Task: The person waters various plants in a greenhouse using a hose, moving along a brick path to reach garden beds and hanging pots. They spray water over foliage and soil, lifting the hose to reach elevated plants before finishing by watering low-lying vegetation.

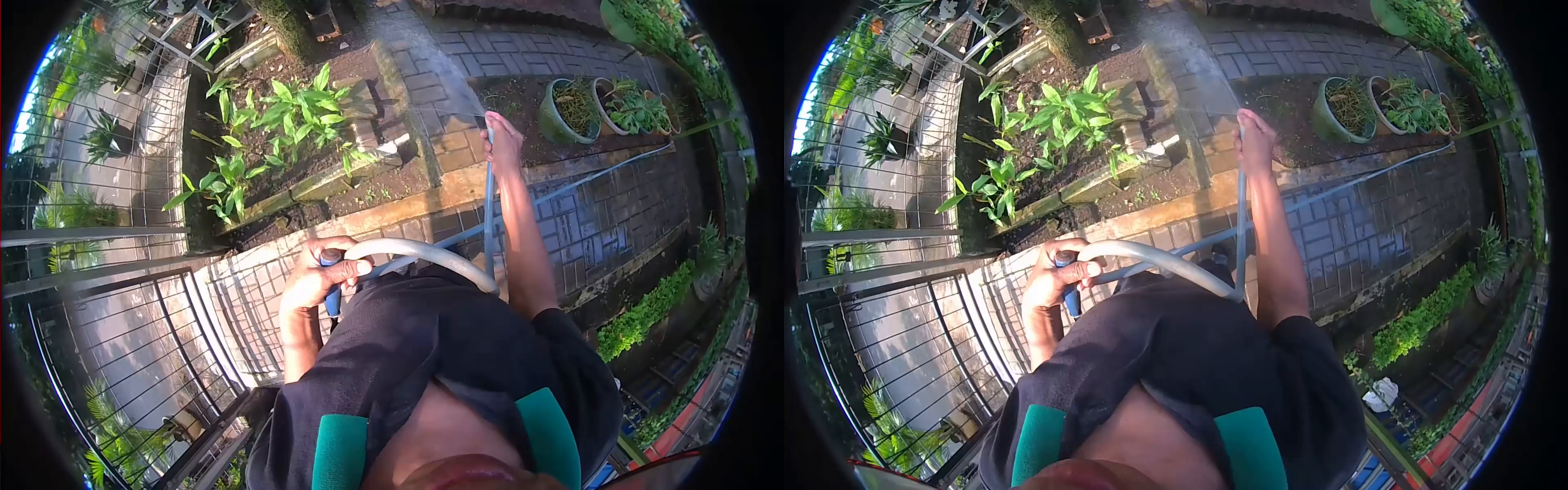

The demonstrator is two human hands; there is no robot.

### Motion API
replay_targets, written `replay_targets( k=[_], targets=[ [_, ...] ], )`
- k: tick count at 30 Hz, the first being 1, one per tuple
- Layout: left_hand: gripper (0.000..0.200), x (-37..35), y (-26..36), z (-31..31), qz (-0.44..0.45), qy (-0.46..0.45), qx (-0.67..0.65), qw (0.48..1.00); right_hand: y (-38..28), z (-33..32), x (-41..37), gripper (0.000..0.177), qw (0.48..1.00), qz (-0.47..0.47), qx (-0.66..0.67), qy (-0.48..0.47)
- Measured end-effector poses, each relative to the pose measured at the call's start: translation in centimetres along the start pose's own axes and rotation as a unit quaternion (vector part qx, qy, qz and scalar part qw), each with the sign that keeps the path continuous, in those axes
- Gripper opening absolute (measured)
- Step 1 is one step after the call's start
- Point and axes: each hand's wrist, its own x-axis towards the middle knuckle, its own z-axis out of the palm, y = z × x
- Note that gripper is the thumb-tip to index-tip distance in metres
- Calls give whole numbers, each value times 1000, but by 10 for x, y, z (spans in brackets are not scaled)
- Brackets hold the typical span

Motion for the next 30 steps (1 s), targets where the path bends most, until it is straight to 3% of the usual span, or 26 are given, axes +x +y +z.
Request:
replay_targets(
  k=[9, 14, 17, 22, 30],
  targets=[
    [17, 49, 18, 51, 76, 137, -91, 983, -53, 33, 138, 20, 999, 20, 29, -40],
    [20, 110, 34, 121, 77, 215, -129, 965, -98, 27, 240, 19, 996, 33, 28, -81],
    [21, 155, 59, 165, 72, 214, -160, 961, -135, 27, 276, 19, 989, 29, -31, -143],
    [21, 195, 92, 202, 66, 228, -99, 966, -189, 46, 308, 18, 974, 7, -39, -225],
    [21, 212, 108, 219, 60, 255, -76, 962, -201, 67, 336, 19, 964, 12, -81, -254]
  ],
)
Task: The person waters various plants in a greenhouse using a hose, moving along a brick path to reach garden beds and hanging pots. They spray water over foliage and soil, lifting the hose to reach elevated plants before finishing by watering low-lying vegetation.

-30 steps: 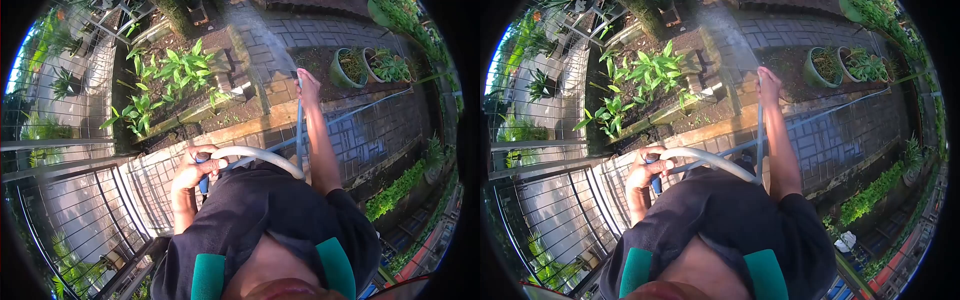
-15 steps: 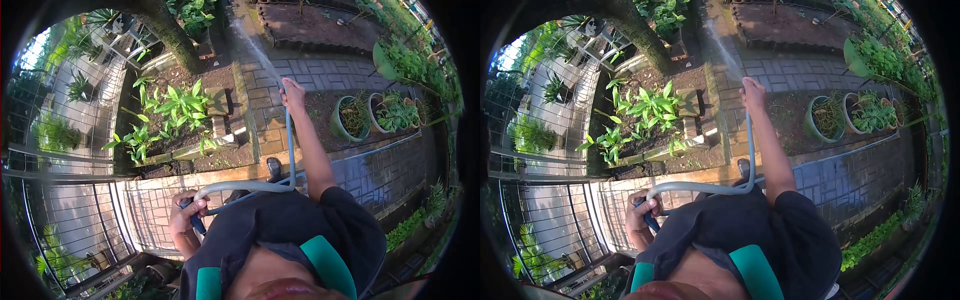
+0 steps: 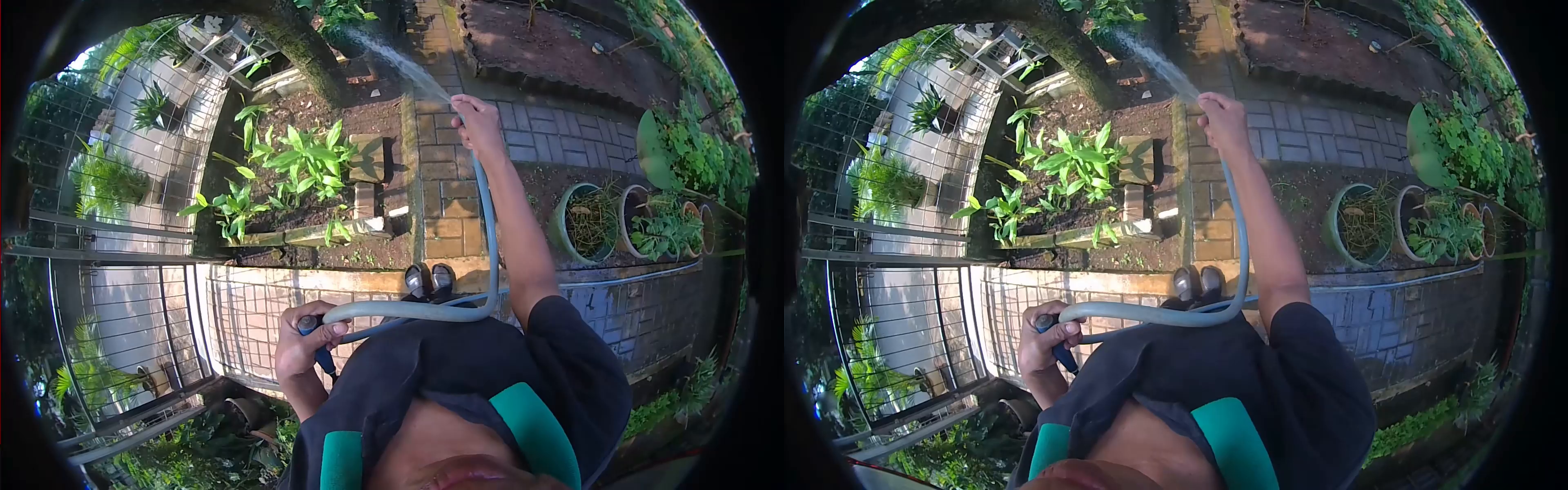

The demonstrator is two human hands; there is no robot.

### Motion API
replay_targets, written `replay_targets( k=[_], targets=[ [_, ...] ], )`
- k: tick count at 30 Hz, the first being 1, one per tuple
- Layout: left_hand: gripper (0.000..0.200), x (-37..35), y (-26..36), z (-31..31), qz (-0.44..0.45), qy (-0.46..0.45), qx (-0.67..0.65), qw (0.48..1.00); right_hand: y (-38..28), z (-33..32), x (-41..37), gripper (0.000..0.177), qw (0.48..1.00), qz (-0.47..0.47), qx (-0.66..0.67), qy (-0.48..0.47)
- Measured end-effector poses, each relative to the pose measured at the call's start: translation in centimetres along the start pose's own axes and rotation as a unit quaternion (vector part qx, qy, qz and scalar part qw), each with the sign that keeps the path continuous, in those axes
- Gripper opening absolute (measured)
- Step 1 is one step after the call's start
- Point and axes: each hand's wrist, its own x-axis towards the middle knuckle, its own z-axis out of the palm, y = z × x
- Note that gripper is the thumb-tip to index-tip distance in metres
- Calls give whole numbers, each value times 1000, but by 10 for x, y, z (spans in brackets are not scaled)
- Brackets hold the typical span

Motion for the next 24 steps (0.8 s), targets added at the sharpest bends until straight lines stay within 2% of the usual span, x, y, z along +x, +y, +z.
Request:
replay_targets(
  k=[9, 17, 24],
  targets=[
    [21, 33, 3, -21, 40, 3, -9, 999, -24, 39, 36, 21, 995, -36, -97, -4],
    [21, 73, 37, -15, 50, -78, 40, 995, -52, 84, 90, 23, 977, -65, -203, -31],
    [23, 151, 71, 1, 63, -144, 93, 983, -64, 103, 152, 25, 954, -80, -287, -24]
  ],
)
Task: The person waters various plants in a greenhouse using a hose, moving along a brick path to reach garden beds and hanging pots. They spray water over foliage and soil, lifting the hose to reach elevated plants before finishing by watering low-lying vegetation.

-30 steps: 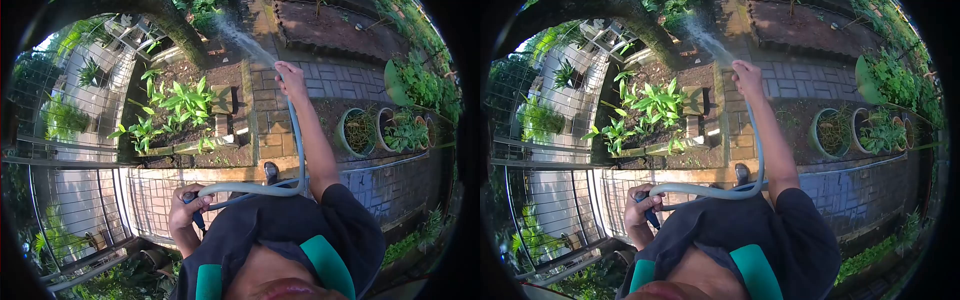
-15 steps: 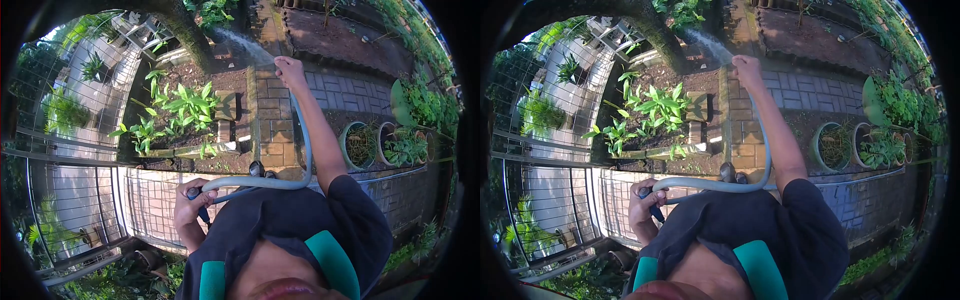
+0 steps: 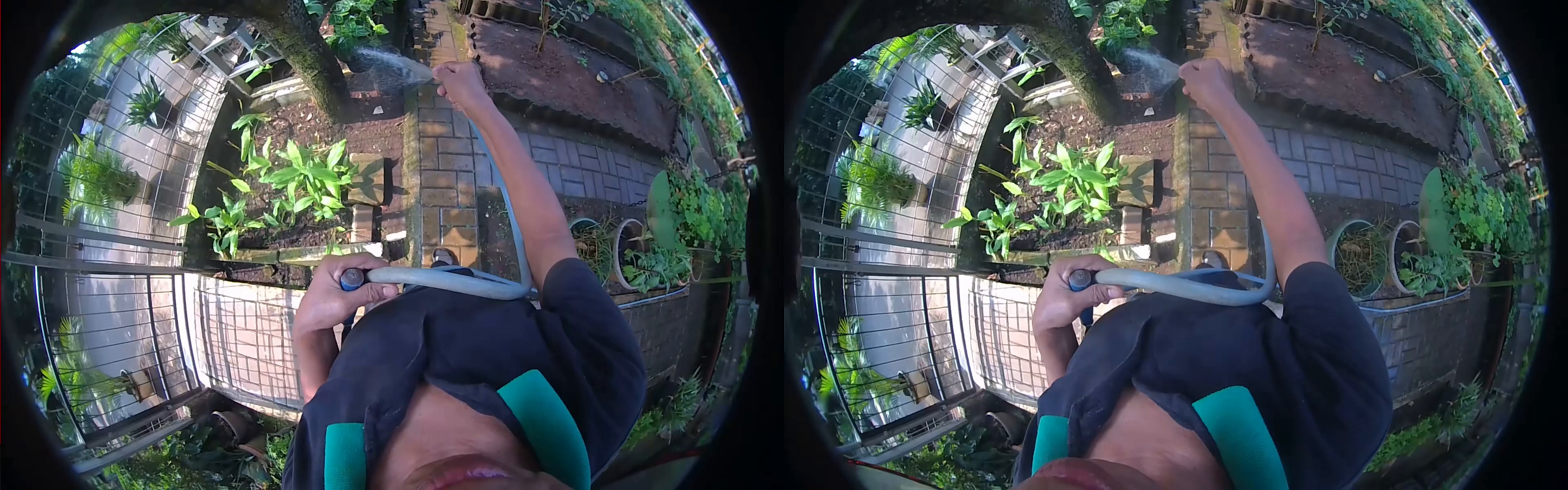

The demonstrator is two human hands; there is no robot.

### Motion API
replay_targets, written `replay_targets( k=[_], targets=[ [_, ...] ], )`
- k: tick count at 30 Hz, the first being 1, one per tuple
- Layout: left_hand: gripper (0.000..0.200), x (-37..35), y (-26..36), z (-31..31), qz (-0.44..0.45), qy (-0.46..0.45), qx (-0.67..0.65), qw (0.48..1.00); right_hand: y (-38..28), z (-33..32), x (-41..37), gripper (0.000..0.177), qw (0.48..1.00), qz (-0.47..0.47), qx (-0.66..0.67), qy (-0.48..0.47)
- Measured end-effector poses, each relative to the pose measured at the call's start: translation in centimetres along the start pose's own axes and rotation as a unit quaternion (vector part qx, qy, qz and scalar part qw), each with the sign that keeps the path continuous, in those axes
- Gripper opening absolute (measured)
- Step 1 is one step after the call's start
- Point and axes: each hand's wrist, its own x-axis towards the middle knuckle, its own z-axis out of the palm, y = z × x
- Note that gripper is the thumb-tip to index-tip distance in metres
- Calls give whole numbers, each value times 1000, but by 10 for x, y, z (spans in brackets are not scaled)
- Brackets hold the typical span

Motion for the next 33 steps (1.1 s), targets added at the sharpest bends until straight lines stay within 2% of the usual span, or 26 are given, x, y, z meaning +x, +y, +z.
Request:
replay_targets(
  k=[7, 11, 12, 15, 16, 19, 22, 25, 33],
  targets=[
    [26, 126, 13, 3, -4, -14, 7, 1000, 16, -4, 104, 23, 1000, 3, 8, -17],
    [24, 221, 18, -1, -19, -26, -16, 999, 21, -23, 191, 21, 996, 12, 86, -16],
    [23, 246, 23, 3, 6, -15, -21, 1000, 24, -31, 217, 21, 995, 9, 93, -18],
    [23, 311, 46, 10, -41, -11, -6, 999, 34, -60, 273, 19, 991, 16, 131, -33],
    [23, 331, 59, 10, -76, -47, 9, 996, 33, -70, 291, 19, 989, 16, 144, -38],
    [23, 377, 72, 12, -30, -90, 64, 993, 24, -89, 339, 19, 991, 16, 133, -32],
    [24, 403, 74, 7, -50, -93, 56, 993, 23, -90, 387, 20, 994, -48, 92, -23],
    [23, 426, 78, 2, -66, -85, 58, 993, 10, -89, 408, 22, 995, -12, 89, -42],
    [19, 449, 87, -9, -60, -63, 40, 995, 9, -72, 442, 21, 994, -39, 81, -64]
  ],
)
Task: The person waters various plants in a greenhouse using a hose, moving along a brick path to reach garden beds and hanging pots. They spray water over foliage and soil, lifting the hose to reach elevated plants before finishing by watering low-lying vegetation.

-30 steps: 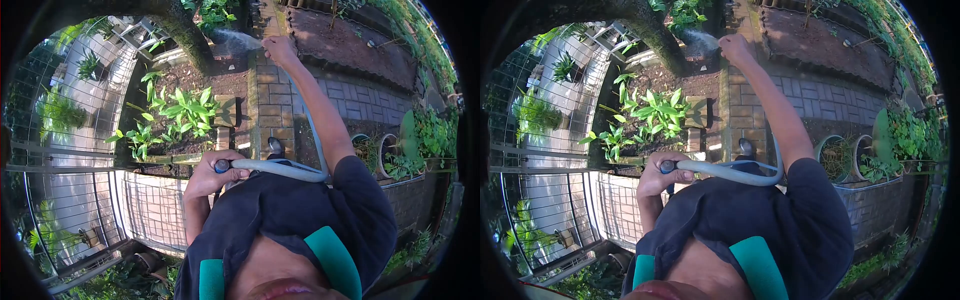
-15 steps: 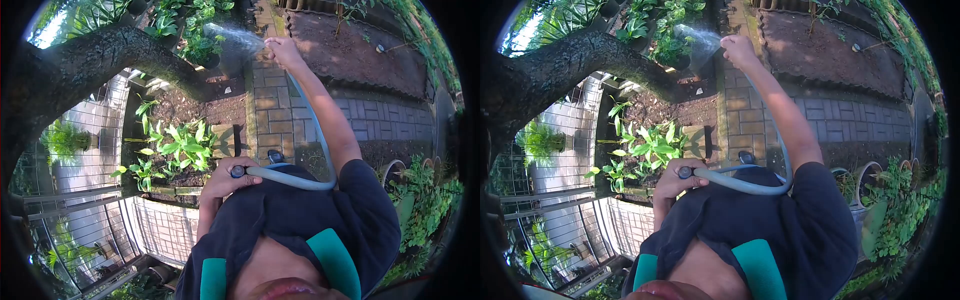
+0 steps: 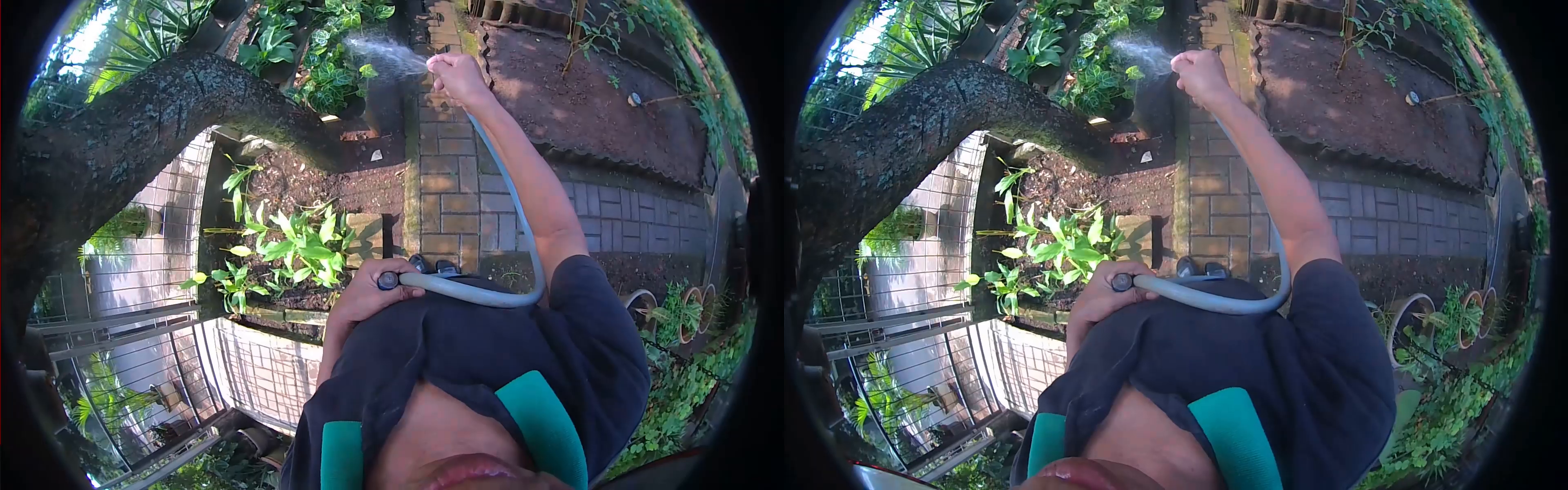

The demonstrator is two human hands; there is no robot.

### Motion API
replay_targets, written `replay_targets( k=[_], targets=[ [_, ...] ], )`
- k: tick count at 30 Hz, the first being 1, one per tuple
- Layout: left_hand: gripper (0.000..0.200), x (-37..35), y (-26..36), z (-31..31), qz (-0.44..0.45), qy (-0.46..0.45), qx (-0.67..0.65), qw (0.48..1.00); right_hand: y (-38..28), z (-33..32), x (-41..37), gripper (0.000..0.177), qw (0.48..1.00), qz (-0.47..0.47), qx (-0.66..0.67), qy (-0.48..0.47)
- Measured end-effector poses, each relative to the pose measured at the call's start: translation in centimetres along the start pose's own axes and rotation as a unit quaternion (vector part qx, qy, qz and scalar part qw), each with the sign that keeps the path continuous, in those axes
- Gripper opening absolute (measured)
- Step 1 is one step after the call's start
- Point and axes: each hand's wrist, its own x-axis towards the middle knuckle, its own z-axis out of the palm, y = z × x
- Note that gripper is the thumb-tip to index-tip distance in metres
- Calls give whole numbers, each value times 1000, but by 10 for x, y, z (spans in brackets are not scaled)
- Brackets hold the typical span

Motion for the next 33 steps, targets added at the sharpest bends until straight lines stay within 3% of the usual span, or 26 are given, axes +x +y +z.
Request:
replay_targets(
  k=[8, 11, 15, 18, 26, 33],
  targets=[
    [16, 10, 1, -20, 79, 24, 45, 996, -28, 17, 13, 23, 999, -15, -48, 15],
    [15, 13, -8, -35, 61, -9, 56, 997, -45, 20, 12, 24, 998, -20, -37, 39],
    [16, 11, -2, -45, 16, 21, 71, 997, -45, 21, 33, 20, 995, -56, -56, 53],
    [17, 23, -8, -59, -55, -5, -57, 997, -45, 26, 42, 20, 994, -75, -58, 48],
    [22, 66, 2, -80, -51, -108, -241, 963, -68, 0, 72, 17, 997, -21, -5, 77],
    [21, 91, 4, -88, -66, -61, -243, 966, -56, -26, 110, 20, 994, -61, 6, 87]
  ],
)
